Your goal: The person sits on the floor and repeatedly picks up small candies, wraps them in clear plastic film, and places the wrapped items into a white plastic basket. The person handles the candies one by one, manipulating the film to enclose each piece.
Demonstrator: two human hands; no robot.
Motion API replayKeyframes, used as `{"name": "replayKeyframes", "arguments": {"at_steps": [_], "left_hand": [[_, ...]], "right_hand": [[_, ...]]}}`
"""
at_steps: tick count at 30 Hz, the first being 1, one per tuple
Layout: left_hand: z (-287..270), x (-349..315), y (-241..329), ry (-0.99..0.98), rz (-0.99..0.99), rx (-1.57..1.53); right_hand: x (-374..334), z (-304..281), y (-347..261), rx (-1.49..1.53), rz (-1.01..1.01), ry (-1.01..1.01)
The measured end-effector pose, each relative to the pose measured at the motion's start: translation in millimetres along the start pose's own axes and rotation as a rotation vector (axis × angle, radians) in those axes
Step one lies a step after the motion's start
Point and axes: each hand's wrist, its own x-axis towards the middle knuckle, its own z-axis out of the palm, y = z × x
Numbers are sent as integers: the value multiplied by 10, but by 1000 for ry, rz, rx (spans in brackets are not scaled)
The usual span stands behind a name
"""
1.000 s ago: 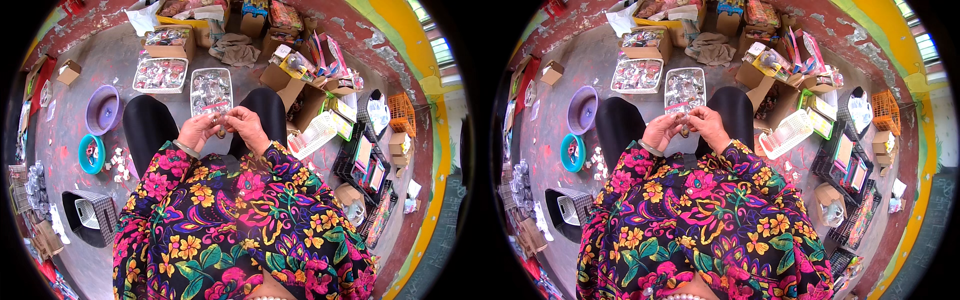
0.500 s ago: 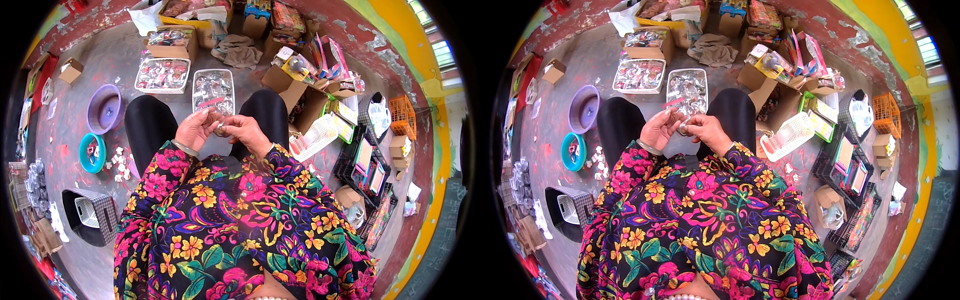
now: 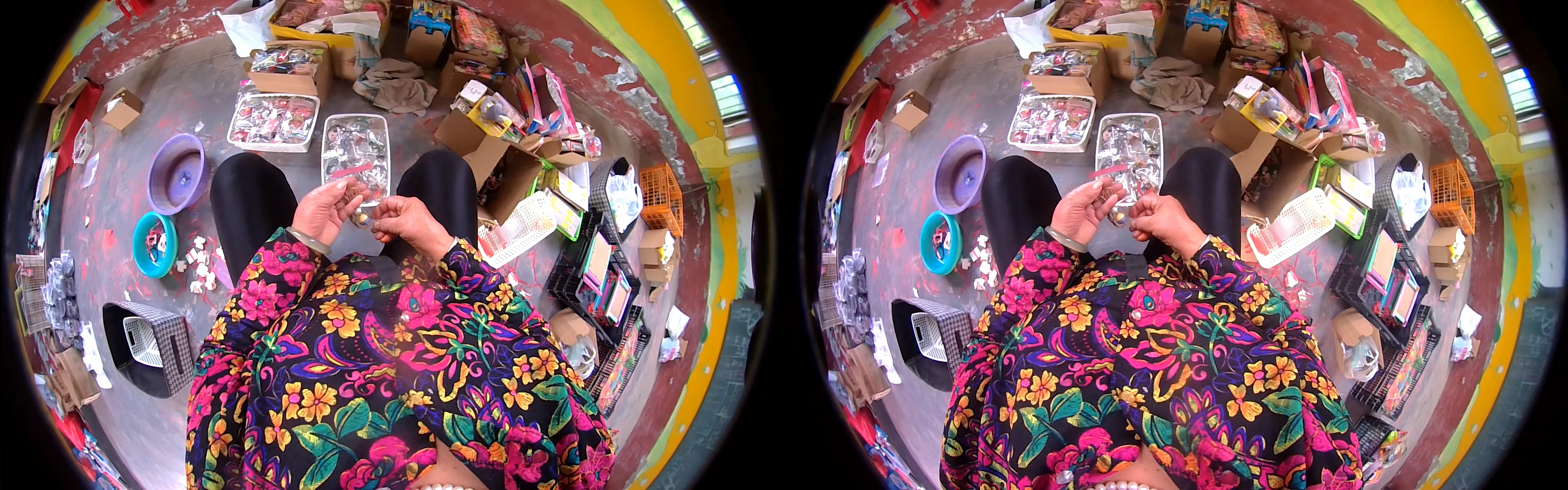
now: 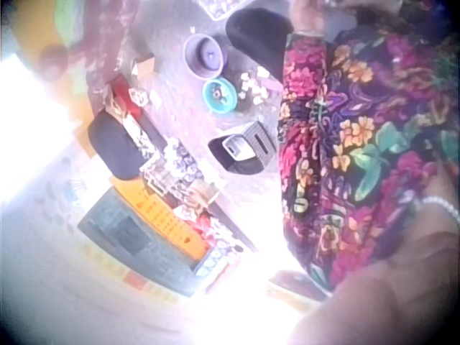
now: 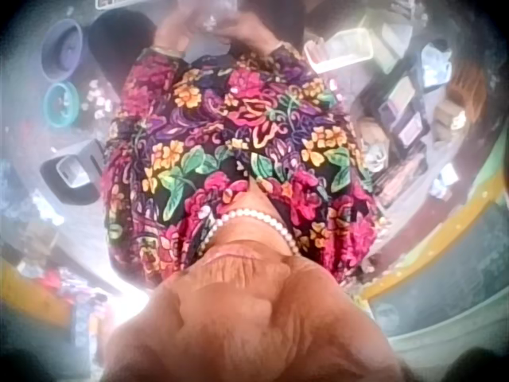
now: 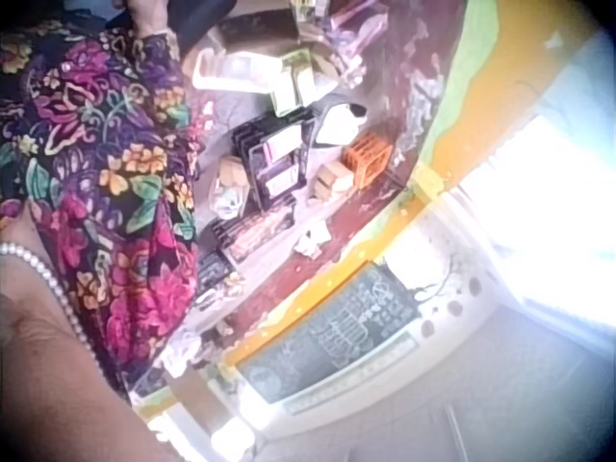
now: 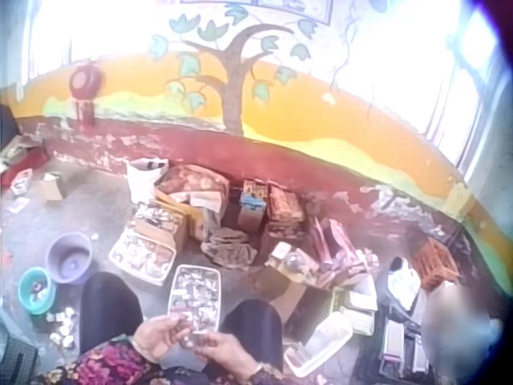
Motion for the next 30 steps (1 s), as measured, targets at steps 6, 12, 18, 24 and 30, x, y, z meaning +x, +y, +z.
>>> {"name": "replayKeyframes", "arguments": {"at_steps": [6, 12, 18, 24, 30], "left_hand": [[-24, 22, 47, 59, 52, -7], [-14, 20, -25, 11, 14, 115], [90, 8, -145, 17, 0, 312], [18, 1, -190, -125, -38, 469], [108, -30, -224, -145, -6, 505]], "right_hand": [[-20, -25, 22, -157, 75, -49], [-227, 80, -399, -985, -452, 276], [-62, 170, -446, -1017, -870, 431], [-1, 187, -306, -1137, -899, 445], [2, 180, -249, -1189, -918, 499]]}}
